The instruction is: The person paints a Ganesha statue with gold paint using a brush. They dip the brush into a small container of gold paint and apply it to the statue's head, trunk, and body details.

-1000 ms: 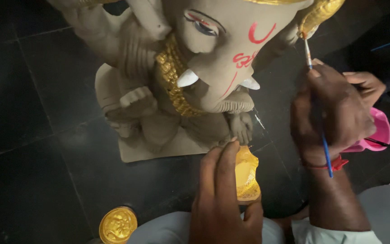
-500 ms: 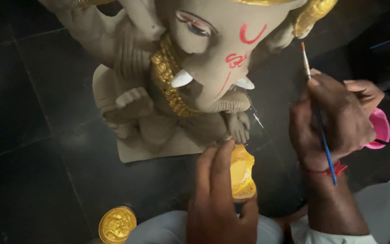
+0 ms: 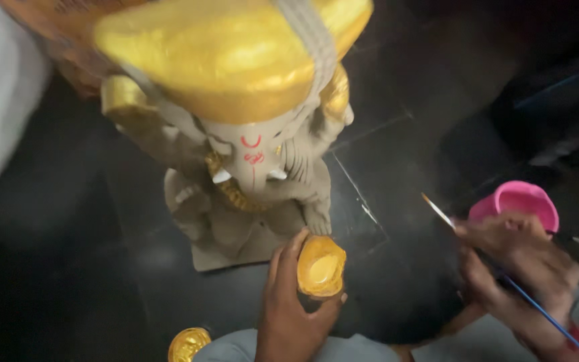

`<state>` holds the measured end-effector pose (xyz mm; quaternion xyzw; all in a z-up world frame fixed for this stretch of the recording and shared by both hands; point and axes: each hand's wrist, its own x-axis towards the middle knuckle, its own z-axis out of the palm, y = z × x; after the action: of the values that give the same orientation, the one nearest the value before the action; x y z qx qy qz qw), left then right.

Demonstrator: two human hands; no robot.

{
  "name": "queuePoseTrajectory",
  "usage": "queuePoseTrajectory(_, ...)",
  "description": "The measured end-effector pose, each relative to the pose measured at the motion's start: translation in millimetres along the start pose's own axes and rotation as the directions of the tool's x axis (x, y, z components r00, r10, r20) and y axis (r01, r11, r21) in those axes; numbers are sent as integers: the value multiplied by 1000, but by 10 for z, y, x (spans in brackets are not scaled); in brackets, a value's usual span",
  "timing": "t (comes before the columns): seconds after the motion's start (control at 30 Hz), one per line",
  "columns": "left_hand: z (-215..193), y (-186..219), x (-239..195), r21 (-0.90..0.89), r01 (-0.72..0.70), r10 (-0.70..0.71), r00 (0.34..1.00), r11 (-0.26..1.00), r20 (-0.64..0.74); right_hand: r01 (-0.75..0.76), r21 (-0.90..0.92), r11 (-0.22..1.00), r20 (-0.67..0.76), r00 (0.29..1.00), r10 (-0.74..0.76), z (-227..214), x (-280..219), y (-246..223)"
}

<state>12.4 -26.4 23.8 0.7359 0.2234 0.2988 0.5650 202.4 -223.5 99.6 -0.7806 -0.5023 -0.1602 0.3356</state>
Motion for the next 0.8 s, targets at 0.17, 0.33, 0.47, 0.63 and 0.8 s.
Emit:
queuePoseTrajectory(0.17, 173, 97, -40, 23, 22, -23, 999, 999, 42, -390, 248, 887, -28, 912, 408, -27, -606, 499)
queuePoseTrajectory(0.33, 393, 33, -79, 9, 25, -25, 1000, 1000, 1, -425, 545, 723, 34, 873, 487, -41, -888, 982)
queuePoseTrajectory(0.47, 542, -64, -108, -237, 102, -95, 995, 966, 40, -443, 679, 586, 88, 841, 534, -131, -946, 1172)
queuePoseTrajectory(0.63, 648, -144, -110, -273, 92, -74, 994, 958, 76, -507, 747, 430, 206, 791, 576, -223, -970, 1276)
queuePoseTrajectory(0.8, 708, -55, -129, -316, 143, -128, 989, 938, 69, -613, 686, 393, 283, 722, 631, -289, -998, 1268)
